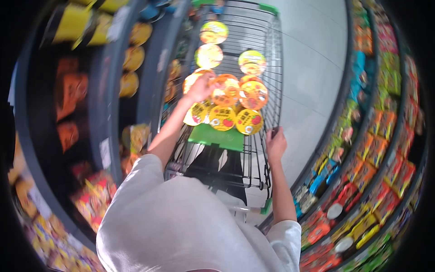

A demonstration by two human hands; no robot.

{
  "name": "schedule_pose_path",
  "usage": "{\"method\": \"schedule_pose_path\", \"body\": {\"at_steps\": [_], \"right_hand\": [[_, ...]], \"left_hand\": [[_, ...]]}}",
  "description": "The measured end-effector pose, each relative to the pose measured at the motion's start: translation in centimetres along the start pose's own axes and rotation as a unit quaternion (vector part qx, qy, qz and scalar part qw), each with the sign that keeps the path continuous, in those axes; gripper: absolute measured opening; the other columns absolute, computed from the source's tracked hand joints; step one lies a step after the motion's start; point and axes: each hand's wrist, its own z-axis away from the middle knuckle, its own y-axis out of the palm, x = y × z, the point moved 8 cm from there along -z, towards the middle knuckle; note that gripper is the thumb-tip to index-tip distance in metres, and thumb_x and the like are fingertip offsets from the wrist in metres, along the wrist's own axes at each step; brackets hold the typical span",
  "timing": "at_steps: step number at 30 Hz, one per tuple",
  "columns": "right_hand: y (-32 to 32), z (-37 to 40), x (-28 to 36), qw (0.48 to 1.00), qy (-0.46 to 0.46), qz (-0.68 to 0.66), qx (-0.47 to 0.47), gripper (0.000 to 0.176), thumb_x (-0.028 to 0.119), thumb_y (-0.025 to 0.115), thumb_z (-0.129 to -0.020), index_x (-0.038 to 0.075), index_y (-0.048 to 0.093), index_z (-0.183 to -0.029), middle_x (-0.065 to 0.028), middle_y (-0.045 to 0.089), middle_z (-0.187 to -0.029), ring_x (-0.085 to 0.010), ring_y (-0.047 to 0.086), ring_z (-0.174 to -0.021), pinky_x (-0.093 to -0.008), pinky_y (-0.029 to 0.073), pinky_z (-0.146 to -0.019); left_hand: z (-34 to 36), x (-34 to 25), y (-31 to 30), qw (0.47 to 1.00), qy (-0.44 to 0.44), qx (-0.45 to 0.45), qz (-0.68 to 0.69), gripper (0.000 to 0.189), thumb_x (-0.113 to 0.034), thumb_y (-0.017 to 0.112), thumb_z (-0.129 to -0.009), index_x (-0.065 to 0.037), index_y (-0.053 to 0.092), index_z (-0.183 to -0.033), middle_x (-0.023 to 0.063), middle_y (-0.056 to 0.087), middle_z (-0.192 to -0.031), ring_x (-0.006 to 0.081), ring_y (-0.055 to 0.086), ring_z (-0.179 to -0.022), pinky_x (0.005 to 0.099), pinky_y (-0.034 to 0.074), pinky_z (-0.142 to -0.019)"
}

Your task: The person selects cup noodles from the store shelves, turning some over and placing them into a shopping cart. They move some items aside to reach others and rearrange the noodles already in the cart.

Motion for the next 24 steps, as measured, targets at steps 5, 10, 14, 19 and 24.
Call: {"method": "schedule_pose_path", "body": {"at_steps": [5, 10, 14, 19, 24], "right_hand": [[-0.5, 0.2, 0.5, 0.997, -0.066, -0.030, -0.035, 0.026, 0.020, 0.072, -0.092, 0.001, 0.057, -0.103, -0.0165, 0.069, -0.076, -0.0360, 0.069, -0.070, -0.0449, 0.053, -0.067], [0.0, 0.3, -0.4, 0.997, -0.077, -0.015, -0.023, 0.030, 0.023, 0.070, -0.092, 0.001, 0.057, -0.109, -0.0184, 0.071, -0.084, -0.0400, 0.069, -0.080, -0.0477, 0.053, -0.073], [-0.6, 0.4, 0.0, 0.999, -0.040, -0.020, 0.004, 0.034, 0.026, 0.068, -0.093, 0.001, 0.057, -0.113, -0.0212, 0.073, -0.094, -0.0432, 0.070, -0.089, -0.0505, 0.054, -0.078], [-0.4, 0.3, -0.1, 0.999, -0.030, -0.032, 0.006, 0.032, 0.024, 0.068, -0.093, 0.002, 0.057, -0.114, -0.0209, 0.073, -0.096, -0.0422, 0.070, -0.090, -0.0506, 0.054, -0.078], [-0.4, 0.3, -0.1, 0.998, -0.045, -0.045, -0.015, 0.027, 0.020, 0.069, -0.092, 0.003, 0.058, -0.109, -0.0201, 0.074, -0.097, -0.0409, 0.071, -0.090, -0.0509, 0.055, -0.077]], "left_hand": [[16.9, -4.6, -3.6, 0.947, 0.047, -0.232, -0.215, 0.034, -0.026, 0.068, -0.093, -0.007, 0.065, -0.121, 0.0190, 0.067, -0.120, 0.0376, 0.062, -0.116, 0.0453, 0.049, -0.102], [29.5, 1.0, -12.4, 0.841, 0.005, -0.483, -0.243, 0.022, -0.017, 0.065, -0.092, -0.003, 0.065, -0.109, 0.0197, 0.067, -0.107, 0.0395, 0.064, -0.102, 0.0480, 0.051, -0.094], [34.2, 13.9, -18.9, 0.834, -0.360, -0.361, -0.212, 0.054, -0.032, 0.058, -0.095, 0.006, 0.055, -0.133, 0.0330, 0.063, -0.127, 0.0473, 0.061, -0.119, 0.0506, 0.048, -0.101], [35.1, 29.9, -23.0, 0.875, -0.387, -0.281, -0.079, 0.073, -0.034, 0.067, -0.091, 0.004, 0.037, -0.145, 0.0273, 0.060, -0.131, 0.0373, 0.062, -0.121, 0.0445, 0.048, -0.104], [36.0, 29.8, -22.9, 0.891, -0.299, -0.340, -0.032, 0.072, -0.038, 0.076, -0.085, 0.001, 0.037, -0.130, 0.0196, 0.059, -0.117, 0.0293, 0.061, -0.108, 0.0406, 0.047, -0.094]]}}
